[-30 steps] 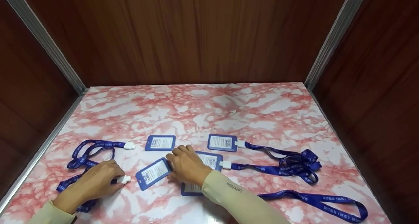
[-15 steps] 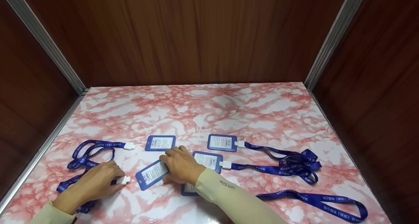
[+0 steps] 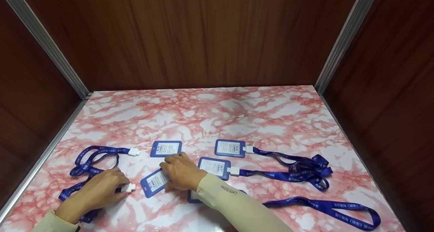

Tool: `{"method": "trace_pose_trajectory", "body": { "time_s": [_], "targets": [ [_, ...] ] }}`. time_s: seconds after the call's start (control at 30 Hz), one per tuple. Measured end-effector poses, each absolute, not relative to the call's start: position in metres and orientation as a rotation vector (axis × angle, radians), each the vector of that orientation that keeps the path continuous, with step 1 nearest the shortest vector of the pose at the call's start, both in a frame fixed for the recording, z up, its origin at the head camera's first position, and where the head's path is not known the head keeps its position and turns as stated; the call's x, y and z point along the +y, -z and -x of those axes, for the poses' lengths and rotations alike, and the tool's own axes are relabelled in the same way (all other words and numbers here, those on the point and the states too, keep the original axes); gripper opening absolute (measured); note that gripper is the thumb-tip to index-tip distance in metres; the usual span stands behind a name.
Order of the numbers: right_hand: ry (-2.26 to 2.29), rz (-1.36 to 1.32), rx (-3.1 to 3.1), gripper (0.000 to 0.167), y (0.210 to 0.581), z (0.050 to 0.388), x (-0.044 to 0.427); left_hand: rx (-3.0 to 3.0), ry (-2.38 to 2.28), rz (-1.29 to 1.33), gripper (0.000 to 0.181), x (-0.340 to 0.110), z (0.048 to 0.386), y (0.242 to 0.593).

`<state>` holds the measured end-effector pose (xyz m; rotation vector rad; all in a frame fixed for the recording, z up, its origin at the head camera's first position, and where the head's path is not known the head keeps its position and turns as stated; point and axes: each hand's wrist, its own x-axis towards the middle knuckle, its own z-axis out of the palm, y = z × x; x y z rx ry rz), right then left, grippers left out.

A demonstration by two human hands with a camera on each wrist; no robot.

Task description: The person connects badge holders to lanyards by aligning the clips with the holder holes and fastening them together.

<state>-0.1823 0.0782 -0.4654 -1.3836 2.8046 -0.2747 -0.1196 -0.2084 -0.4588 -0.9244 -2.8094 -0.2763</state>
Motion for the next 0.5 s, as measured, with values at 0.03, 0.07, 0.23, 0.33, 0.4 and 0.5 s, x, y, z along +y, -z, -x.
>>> {"method": "trace_pose_trajectory", "body": {
  "time_s": [0.03,0.07,0.23,0.33,0.4,0.5],
  "targets": [
    [0.266,1.383,2.799,0.077,0.4658,0.1826,0.0768,-2.809,0.273,0.923,0.035,-0.2082,0.1194,0.459],
    [0.254,1.387,2.798,0.077,0.4666,0.1829,0.0754,-2.811,0.275,0.919,0.036,-0.2079,0.1192,0.4592],
    [0.185,1.399,2.793,0.074,0.47,0.1835,0.0717,-2.816,0.286,0.909,0.039,-0.2075,0.1182,0.4595],
    [0.172,1.402,2.794,0.071,0.4711,0.1827,0.0713,-2.813,0.289,0.911,0.037,-0.2076,0.1181,0.4597],
    [0.167,1.415,2.804,0.067,0.4717,0.1822,0.0711,-2.815,0.287,0.913,0.036,-0.2076,0.1183,0.4601],
    [0.166,1.435,2.822,0.062,0.4717,0.1819,0.0703,-2.822,0.286,0.91,0.034,-0.207,0.1187,0.4606]
  ]
}}
